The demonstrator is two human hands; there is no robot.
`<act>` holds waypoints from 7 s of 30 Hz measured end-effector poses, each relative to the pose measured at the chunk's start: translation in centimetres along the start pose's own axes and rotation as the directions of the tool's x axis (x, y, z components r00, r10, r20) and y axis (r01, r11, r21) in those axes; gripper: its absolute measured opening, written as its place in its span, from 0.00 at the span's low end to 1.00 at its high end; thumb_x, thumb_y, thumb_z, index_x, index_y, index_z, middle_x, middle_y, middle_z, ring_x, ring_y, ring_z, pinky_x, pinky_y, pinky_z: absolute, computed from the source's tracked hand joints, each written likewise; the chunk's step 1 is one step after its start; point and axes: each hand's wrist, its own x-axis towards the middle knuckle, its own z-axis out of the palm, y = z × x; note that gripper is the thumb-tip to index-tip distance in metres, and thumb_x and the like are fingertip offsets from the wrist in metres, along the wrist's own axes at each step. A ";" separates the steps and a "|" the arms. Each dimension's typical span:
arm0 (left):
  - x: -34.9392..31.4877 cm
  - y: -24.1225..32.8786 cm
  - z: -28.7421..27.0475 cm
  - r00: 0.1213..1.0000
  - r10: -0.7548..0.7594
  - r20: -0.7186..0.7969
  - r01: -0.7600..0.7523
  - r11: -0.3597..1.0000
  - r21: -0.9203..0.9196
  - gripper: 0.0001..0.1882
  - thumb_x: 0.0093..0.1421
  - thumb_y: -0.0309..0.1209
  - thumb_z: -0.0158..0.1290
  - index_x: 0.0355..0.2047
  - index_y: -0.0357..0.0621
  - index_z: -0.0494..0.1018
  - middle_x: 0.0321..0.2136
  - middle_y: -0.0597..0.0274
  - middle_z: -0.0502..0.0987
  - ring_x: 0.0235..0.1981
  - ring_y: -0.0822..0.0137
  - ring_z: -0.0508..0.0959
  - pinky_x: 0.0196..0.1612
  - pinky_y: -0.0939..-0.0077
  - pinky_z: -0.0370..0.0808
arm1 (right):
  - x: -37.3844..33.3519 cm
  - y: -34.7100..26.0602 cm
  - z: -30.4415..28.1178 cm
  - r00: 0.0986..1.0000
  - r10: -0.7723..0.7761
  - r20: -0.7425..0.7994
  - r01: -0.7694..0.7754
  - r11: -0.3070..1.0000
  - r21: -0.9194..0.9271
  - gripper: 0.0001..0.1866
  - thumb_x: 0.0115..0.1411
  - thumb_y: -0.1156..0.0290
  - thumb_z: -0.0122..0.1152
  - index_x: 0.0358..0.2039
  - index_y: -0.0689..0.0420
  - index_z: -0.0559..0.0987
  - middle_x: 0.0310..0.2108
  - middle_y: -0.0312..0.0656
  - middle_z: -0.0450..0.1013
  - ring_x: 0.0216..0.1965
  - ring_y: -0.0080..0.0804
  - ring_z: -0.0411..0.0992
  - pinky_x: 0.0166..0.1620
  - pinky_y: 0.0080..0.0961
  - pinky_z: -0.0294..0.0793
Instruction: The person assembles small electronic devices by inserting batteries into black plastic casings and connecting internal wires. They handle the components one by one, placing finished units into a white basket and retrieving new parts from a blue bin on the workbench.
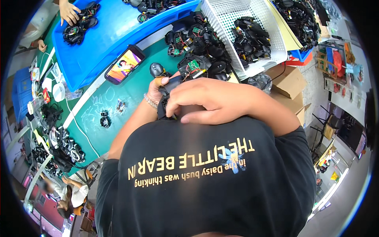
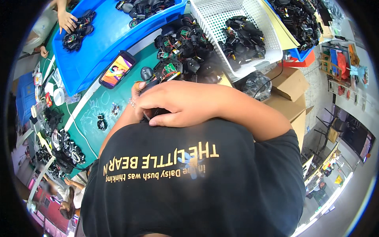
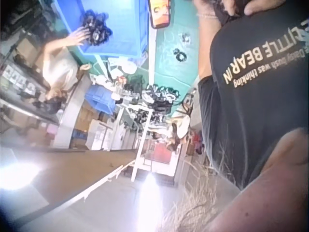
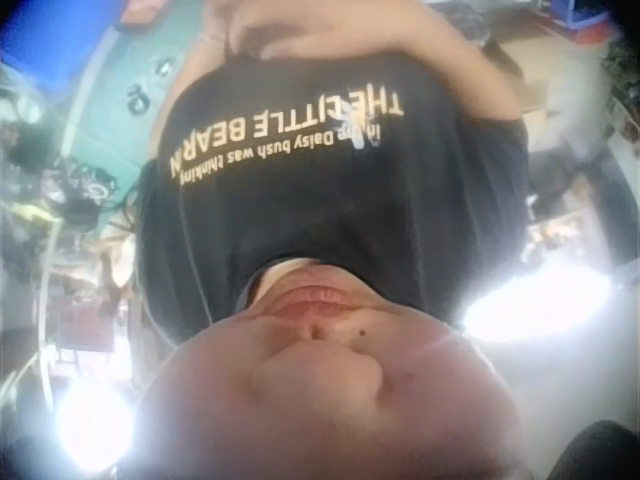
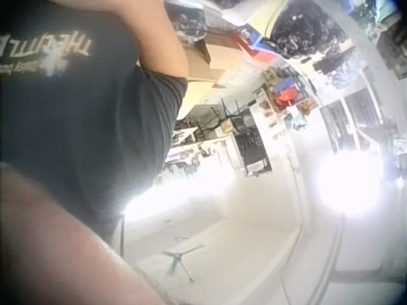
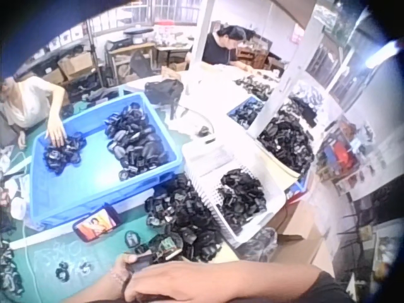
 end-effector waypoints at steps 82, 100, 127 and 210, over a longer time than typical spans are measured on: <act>-10.3 0.8 2.4 0.902 0.313 -0.297 -0.355 0.929 -0.101 0.18 0.62 0.43 0.46 0.45 0.43 0.71 0.56 0.44 0.64 0.51 0.46 0.71 0.41 0.54 0.76 | -0.9 12.4 3.3 0.841 0.530 -0.107 0.166 -0.064 0.984 0.22 0.62 0.48 0.49 0.44 0.54 0.71 0.42 0.50 0.72 0.40 0.36 0.74 0.42 0.34 0.77; 6.5 21.6 11.1 0.871 0.490 -0.041 -0.485 0.869 0.095 0.23 0.59 0.42 0.46 0.45 0.33 0.70 0.49 0.37 0.69 0.47 0.43 0.73 0.45 0.54 0.74 | 3.7 11.5 -14.0 0.633 0.461 -0.622 0.564 0.276 0.778 0.24 0.64 0.47 0.39 0.38 0.56 0.74 0.34 0.49 0.75 0.33 0.42 0.75 0.34 0.39 0.78; 19.0 25.9 -0.1 0.306 0.761 0.572 0.248 -0.644 0.724 0.19 0.48 0.35 0.59 0.38 0.38 0.71 0.35 0.50 0.72 0.40 0.51 0.71 0.45 0.59 0.67 | 6.9 14.9 -17.7 0.453 -0.360 -0.816 -0.354 0.767 -0.535 0.19 0.49 0.71 0.59 0.43 0.56 0.72 0.49 0.48 0.66 0.52 0.50 0.64 0.54 0.42 0.61; 0.2 3.1 14.5 0.766 0.600 0.230 -0.479 0.294 0.827 0.27 0.49 0.27 0.63 0.50 0.45 0.68 0.39 0.67 0.72 0.43 0.76 0.72 0.48 0.79 0.70 | 0.3 2.9 -1.3 0.741 0.017 -0.672 0.184 0.956 0.227 0.12 0.65 0.62 0.50 0.40 0.58 0.65 0.36 0.34 0.62 0.38 0.19 0.60 0.43 0.17 0.62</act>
